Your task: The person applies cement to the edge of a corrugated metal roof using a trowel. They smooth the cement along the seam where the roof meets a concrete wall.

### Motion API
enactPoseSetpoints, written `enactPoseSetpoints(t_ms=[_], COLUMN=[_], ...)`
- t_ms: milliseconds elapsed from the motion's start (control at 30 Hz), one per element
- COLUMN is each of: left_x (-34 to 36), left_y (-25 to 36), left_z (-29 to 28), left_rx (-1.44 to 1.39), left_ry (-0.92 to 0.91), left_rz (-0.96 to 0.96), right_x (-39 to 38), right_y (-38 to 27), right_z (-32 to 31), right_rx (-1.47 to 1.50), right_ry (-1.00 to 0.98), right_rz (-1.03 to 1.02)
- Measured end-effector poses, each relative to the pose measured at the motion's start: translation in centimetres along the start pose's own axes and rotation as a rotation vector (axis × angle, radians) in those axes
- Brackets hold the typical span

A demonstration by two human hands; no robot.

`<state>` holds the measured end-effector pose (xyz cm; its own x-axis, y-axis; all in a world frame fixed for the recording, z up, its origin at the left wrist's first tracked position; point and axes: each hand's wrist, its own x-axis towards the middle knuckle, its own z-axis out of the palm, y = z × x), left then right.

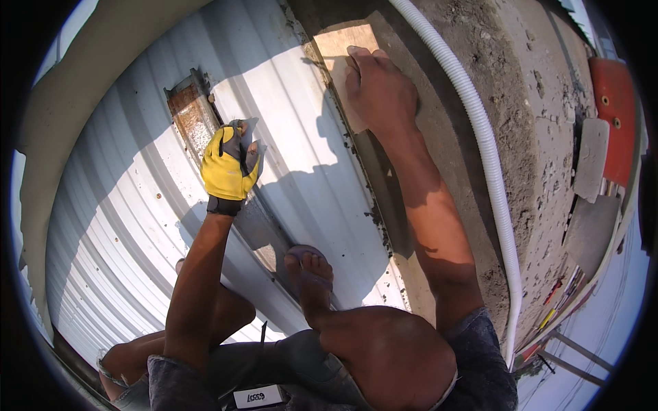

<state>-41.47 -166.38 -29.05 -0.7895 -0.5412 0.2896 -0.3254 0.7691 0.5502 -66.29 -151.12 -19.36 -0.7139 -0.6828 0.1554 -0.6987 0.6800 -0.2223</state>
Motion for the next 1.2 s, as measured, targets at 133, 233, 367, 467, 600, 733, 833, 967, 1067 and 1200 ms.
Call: enactPoseSetpoints(t_ms=[133,233,367,467,600,733,833,967,1067,1200], left_x=[0.4,-0.9,-0.2,-0.3,-0.2,-0.1,-0.9,-0.5,-0.2,-0.4], left_y=[0.8,-1.2,0.0,0.4,0.0,0.6,-1.3,-0.5,0.5,-0.7], left_z=[0.0,-0.7,-0.5,-0.3,0.1,-0.1,0.0,-0.4,-0.1,-0.1], left_rx=[-0.049,0.022,-0.07,-0.028,-0.014,-0.044,0.007,-0.008,0.009,0.016], left_ry=[0.035,0.016,-0.053,-0.055,0.039,-0.049,0.016,-0.046,-0.046,-0.032], left_rz=[0.062,0.087,-0.007,0.001,0.074,0.056,0.148,0.061,0.107,0.057], right_x=[0.8,-8.8,-22.1,-19.3,-2.0,-1.2,-12.3,-31.8,-34.5,-14.4], right_y=[1.8,2.4,6.3,5.5,1.0,2.7,4.5,8.9,9.8,2.7], right_z=[2.5,0.7,-3.5,-3.7,-0.8,3.7,0.7,-4.2,-6.0,-3.3], right_rx=[-0.043,0.042,-0.098,0.048,0.002,-0.209,0.043,-0.09,-0.052,0.108], right_ry=[-0.13,-0.218,-0.249,-0.02,0.002,-0.461,-0.147,-0.369,-0.264,-0.069], right_rz=[0.043,0.118,0.091,0.007,-0.028,0.081,0.086,0.201,0.172,0.117])
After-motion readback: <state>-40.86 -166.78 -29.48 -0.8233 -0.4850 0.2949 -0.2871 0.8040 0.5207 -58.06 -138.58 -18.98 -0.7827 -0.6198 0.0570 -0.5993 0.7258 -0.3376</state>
